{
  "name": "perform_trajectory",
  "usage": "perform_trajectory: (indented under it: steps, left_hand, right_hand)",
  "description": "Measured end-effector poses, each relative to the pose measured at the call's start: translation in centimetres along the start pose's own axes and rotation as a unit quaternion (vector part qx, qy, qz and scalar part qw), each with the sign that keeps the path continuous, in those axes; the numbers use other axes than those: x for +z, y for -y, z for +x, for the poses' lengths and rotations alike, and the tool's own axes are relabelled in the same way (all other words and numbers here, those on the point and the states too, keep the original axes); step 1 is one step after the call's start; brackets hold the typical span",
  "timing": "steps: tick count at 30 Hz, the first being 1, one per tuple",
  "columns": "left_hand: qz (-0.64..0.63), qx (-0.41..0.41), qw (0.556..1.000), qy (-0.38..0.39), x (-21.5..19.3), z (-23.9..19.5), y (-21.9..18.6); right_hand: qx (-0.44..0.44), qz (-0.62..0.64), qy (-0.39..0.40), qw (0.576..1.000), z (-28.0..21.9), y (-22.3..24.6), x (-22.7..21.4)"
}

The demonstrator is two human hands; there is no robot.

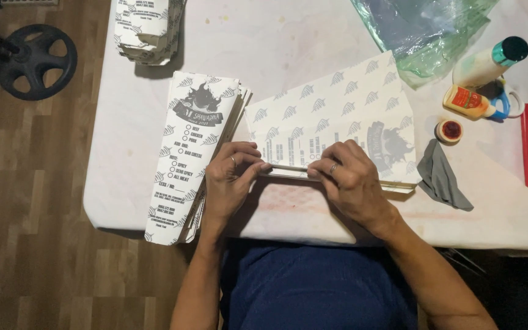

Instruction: Folding the edges of paper wrappers and securing them with adhesive tape from a dispenser.

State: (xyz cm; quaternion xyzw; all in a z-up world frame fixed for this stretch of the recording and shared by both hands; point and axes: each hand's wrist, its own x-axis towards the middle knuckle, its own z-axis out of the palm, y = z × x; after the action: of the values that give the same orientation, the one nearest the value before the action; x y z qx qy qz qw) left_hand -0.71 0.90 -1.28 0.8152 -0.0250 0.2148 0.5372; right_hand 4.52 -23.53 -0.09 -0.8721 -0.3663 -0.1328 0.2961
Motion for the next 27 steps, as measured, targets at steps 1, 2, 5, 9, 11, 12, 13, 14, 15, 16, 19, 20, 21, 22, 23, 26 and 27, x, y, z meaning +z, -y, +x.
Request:
perform_trajectory:
  steps: [1,2,5,9,11,12,13,14,15,16,19,20,21,22,23,26,27]
  left_hand:
    - [0.001,0.0,1.0,0.001,0.0,0.1,-0.1]
    - [0.006,-0.01,1.0,-0.003,0.1,0.2,-0.1]
    - [0.014,-0.031,0.999,-0.011,0.2,0.4,0.0]
    - [0.012,-0.051,0.998,-0.019,0.5,0.6,-0.4]
    - [0.015,-0.055,0.998,-0.02,0.5,0.6,-0.6]
    - [0.018,-0.057,0.998,-0.021,0.5,0.7,-0.6]
    - [0.017,-0.058,0.998,-0.021,0.6,0.7,-0.6]
    - [0.02,-0.055,0.998,-0.022,0.6,0.7,-0.6]
    - [0.022,-0.053,0.998,-0.022,0.6,0.6,-0.6]
    - [0.022,-0.054,0.998,-0.022,0.6,0.6,-0.6]
    - [0.024,-0.053,0.998,-0.023,0.6,0.7,-0.7]
    - [0.024,-0.052,0.998,-0.023,0.6,0.7,-0.6]
    - [0.025,-0.051,0.998,-0.023,0.7,0.7,-0.6]
    - [0.025,-0.053,0.998,-0.022,0.7,0.7,-0.6]
    - [0.023,-0.054,0.998,-0.025,0.7,0.7,-0.7]
    - [0.012,-0.056,0.997,-0.046,0.8,0.1,0.1]
    - [0.001,-0.052,0.997,-0.066,0.9,0.1,0.5]
  right_hand:
    - [0.001,0.001,0.0,1.0,0.1,-0.3,0.1]
    - [0.033,0.037,0.015,0.999,0.3,-0.5,0.1]
    - [0.089,0.105,0.04,0.99,1.7,0.0,-0.9]
    - [0.148,0.167,0.066,0.973,2.5,-0.2,-1.4]
    - [0.158,0.17,0.081,0.969,2.6,-0.3,-1.5]
    - [0.167,0.172,0.094,0.966,2.7,-0.3,-1.5]
    - [0.167,0.172,0.095,0.966,2.9,-0.3,-1.6]
    - [0.17,0.171,0.102,0.965,3.0,-0.3,-1.7]
    - [0.174,0.17,0.109,0.964,3.2,-0.3,-1.8]
    - [0.174,0.17,0.11,0.964,3.2,-0.3,-1.8]
    - [0.178,0.166,0.117,0.963,3.3,-0.3,-1.8]
    - [0.178,0.167,0.12,0.962,3.4,-0.3,-1.9]
    - [0.178,0.167,0.124,0.962,3.4,-0.4,-1.9]
    - [0.179,0.168,0.125,0.961,3.6,-0.3,-2.0]
    - [0.18,0.165,0.132,0.961,3.7,-0.2,-2.1]
    - [0.186,0.157,0.144,0.959,3.7,-0.3,-2.0]
    - [0.187,0.15,0.146,0.96,3.8,-0.4,-2.0]
